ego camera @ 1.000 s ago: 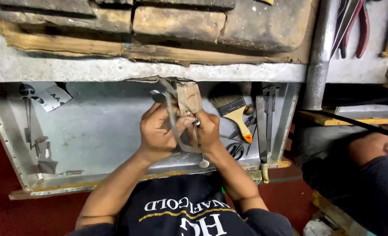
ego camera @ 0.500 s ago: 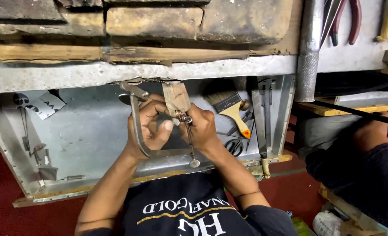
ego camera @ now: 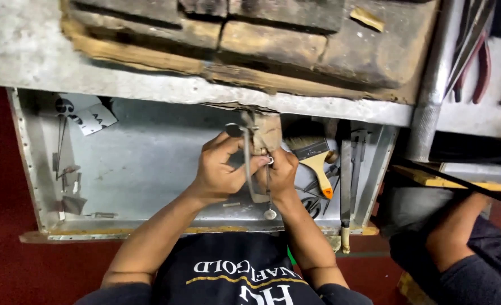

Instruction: Using a jeweler's saw to cut a small metal piece on a wooden bench pin, followed by brushing away metal shavings.

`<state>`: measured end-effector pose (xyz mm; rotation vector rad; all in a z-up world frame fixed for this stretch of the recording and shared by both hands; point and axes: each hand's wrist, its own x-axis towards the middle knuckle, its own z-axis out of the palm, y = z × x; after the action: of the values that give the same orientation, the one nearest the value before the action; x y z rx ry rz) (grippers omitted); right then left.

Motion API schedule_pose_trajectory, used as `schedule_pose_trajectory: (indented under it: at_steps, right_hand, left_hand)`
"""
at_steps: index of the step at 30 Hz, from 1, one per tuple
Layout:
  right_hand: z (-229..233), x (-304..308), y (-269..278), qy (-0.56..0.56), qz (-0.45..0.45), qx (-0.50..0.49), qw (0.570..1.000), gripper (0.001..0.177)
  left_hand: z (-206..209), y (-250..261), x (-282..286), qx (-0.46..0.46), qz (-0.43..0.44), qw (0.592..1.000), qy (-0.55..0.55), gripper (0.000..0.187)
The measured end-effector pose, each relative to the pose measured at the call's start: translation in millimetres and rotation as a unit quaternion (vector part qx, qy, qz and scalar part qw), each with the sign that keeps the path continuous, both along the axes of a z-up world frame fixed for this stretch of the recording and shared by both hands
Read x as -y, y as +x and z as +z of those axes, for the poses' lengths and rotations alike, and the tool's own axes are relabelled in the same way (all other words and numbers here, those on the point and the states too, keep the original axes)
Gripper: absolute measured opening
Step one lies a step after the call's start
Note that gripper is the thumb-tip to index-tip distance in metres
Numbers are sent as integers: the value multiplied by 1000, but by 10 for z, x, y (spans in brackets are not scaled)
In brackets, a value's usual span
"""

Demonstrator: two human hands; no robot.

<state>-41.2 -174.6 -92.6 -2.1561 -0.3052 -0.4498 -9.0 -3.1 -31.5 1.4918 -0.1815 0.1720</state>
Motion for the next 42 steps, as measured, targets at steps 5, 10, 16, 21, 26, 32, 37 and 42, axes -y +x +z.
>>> schedule_pose_trajectory:
  at_steps: [5, 10, 16, 21, 26, 32, 37, 42]
  right_hand:
    - [-79, 14, -83, -41, -27, -7, 999, 41]
    - [-310, 210, -373, -38, -34, -54, 997, 33]
    - [-230, 106, -170, -18, -10, -37, 999, 41]
    - [-364, 102, -94, -51, -32, 18, 998, 39]
    - [-298, 167, -461, -39, -40, -66, 996, 35]
    - [75, -23, -37, -14, -24, -44, 999, 44]
    - [-219, 55, -144, 5, -20, -29, 999, 50]
    - [-315, 193, -413, -17, -27, -87, 996, 36]
  left_hand:
    - [133, 62, 21, 11, 8, 999, -36, 16]
    - [205, 108, -20, -9, -16, 998, -59, 14]
    - [257, 129, -38, -7, -35, 997, -69, 14]
    - [296, 132, -39, -4, -37, 998, -44, 19]
    - [284, 123, -15, -24, -34, 998, -47, 20]
    - [201, 69, -2, 2, -23, 1000, -19, 19]
    - [294, 127, -8, -1, -31, 999, -25, 19]
    - [274, 134, 3, -9, -33, 999, -31, 17]
